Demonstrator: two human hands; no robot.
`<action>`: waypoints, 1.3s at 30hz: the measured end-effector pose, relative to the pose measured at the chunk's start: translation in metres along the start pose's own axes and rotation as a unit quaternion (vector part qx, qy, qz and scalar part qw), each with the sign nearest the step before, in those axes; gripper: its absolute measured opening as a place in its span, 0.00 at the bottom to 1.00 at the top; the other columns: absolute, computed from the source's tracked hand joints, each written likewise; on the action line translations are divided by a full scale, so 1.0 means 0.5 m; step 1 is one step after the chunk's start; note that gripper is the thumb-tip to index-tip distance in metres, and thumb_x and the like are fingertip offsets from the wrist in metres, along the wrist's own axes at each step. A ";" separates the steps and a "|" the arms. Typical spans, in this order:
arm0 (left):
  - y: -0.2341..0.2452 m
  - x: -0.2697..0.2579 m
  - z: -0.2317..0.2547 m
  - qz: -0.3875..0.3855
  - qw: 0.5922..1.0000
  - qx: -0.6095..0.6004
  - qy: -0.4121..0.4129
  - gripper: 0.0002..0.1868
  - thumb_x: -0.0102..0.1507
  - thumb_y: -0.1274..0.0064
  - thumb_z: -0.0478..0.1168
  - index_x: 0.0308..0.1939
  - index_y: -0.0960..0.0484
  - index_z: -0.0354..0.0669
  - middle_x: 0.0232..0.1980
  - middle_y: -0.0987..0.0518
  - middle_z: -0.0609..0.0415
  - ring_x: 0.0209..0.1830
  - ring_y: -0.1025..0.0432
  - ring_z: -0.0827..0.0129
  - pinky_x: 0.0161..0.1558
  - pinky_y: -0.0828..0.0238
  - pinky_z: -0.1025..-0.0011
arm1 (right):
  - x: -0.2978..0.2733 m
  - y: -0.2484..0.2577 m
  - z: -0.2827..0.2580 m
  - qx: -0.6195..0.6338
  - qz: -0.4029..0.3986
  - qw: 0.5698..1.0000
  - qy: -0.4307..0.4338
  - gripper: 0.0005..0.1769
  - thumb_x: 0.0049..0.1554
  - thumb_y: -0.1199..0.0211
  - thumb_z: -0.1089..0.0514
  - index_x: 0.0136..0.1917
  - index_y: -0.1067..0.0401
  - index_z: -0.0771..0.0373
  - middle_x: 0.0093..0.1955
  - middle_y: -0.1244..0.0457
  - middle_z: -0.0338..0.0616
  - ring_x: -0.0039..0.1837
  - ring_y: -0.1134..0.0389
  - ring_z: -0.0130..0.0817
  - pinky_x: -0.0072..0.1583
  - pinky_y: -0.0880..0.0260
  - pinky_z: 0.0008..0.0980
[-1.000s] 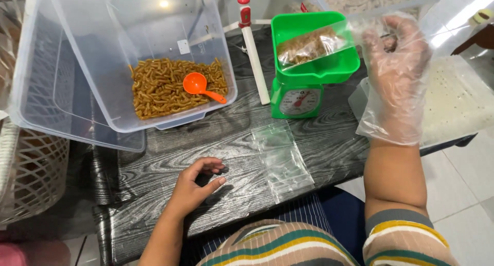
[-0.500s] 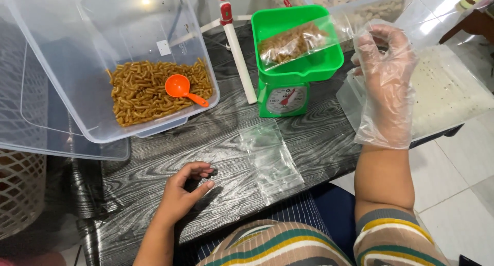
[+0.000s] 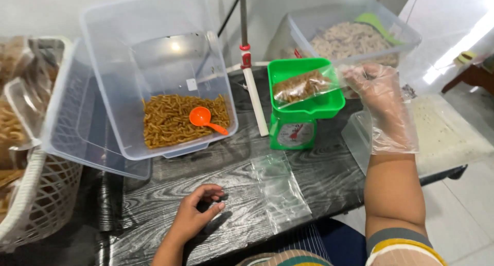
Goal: Packaging dried snacks into small plastic bags using a scoop and a scale for portioning.
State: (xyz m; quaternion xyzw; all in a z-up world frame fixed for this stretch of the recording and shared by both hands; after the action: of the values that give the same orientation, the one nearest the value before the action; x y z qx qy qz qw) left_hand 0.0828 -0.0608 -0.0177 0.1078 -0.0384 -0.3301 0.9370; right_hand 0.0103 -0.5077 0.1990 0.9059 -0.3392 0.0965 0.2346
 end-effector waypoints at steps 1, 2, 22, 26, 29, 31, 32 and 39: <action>0.000 -0.002 0.000 -0.004 1.000 0.005 0.027 0.18 0.57 0.33 0.41 0.52 0.15 0.49 0.48 0.11 0.57 0.49 0.19 0.70 0.55 0.24 0.70 | 0.003 0.006 -0.001 -0.008 0.018 0.999 -0.025 0.30 0.57 0.31 0.34 0.55 0.30 0.62 0.41 0.33 0.42 0.43 0.27 0.31 0.51 0.24 0.31; 0.000 -0.004 -0.001 -0.008 0.998 0.009 0.054 0.19 0.57 0.34 0.42 0.52 0.15 0.51 0.49 0.11 0.57 0.51 0.19 0.70 0.56 0.24 0.69 | 0.005 0.013 -0.002 -0.016 0.036 0.998 -0.051 0.39 0.55 0.30 0.35 0.65 0.34 0.68 0.43 0.31 0.50 0.43 0.27 0.36 0.54 0.26 0.35; 0.044 -0.021 0.096 0.058 0.988 -0.044 -0.133 0.22 0.60 0.38 0.46 0.55 0.19 0.43 0.51 0.15 0.51 0.52 0.21 0.65 0.57 0.24 0.67 | -0.218 -0.192 -0.386 0.205 -0.092 0.957 0.186 0.05 0.62 0.34 0.58 0.43 0.26 0.53 0.41 0.31 0.33 0.42 0.31 0.21 0.61 0.26 0.36; 0.042 -0.049 0.130 0.087 0.965 -0.125 -0.215 0.40 0.58 0.36 0.61 0.63 0.26 0.35 0.55 0.21 0.47 0.56 0.27 0.61 0.60 0.29 0.64 | -0.290 -0.371 -0.314 0.134 -0.372 0.902 0.173 0.03 0.62 0.39 0.55 0.47 0.25 0.52 0.47 0.29 0.38 0.50 0.27 0.32 0.52 0.15 0.33; 0.046 -0.064 0.148 0.140 0.948 -0.104 -0.267 0.15 0.62 0.37 0.47 0.46 0.16 0.42 0.45 0.15 0.52 0.46 0.21 0.66 0.47 0.22 0.70 | -0.356 -0.458 -0.280 0.206 -0.445 0.853 0.177 0.08 0.58 0.33 0.67 0.48 0.25 0.55 0.48 0.29 0.38 0.49 0.26 0.28 0.53 0.19 0.28; 0.050 -0.067 0.141 0.162 0.947 -0.102 -0.256 0.10 0.61 0.37 0.43 0.41 0.15 0.42 0.41 0.16 0.53 0.42 0.22 0.67 0.44 0.22 0.71 | -0.371 -0.485 -0.243 0.214 -0.445 0.857 0.147 0.06 0.58 0.31 0.64 0.47 0.25 0.55 0.48 0.29 0.38 0.50 0.27 0.28 0.54 0.22 0.28; 0.055 -0.069 0.135 0.183 0.947 -0.101 -0.244 0.04 0.60 0.37 0.38 0.37 0.14 0.42 0.37 0.16 0.53 0.38 0.22 0.68 0.41 0.22 0.71 | -0.377 -0.501 -0.219 0.221 -0.444 0.861 0.115 0.05 0.57 0.30 0.61 0.45 0.25 0.56 0.48 0.30 0.37 0.50 0.28 0.27 0.55 0.24 0.28; 0.051 -0.073 0.104 0.193 0.946 -0.099 -0.240 0.08 0.61 0.37 0.41 0.40 0.13 0.40 0.41 0.14 0.50 0.45 0.20 0.63 0.50 0.20 0.66 | -0.357 -0.493 -0.192 0.107 -0.405 0.901 0.113 0.18 0.57 0.31 0.57 0.60 0.31 0.50 0.61 0.31 0.35 0.54 0.25 0.26 0.55 0.22 0.30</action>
State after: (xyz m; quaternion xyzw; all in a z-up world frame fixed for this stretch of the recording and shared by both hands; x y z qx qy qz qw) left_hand 0.0628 -0.0277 0.0387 -0.0778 -0.2495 -0.1614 0.9516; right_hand 0.0372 -0.1963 0.1346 0.9677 0.0981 0.1310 0.1917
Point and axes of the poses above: each hand's wrist, its own x-axis towards the middle knuckle, its own y-axis out of the back of the hand, z = x × y, the point moved 9 cm from there along x, towards the middle knuckle
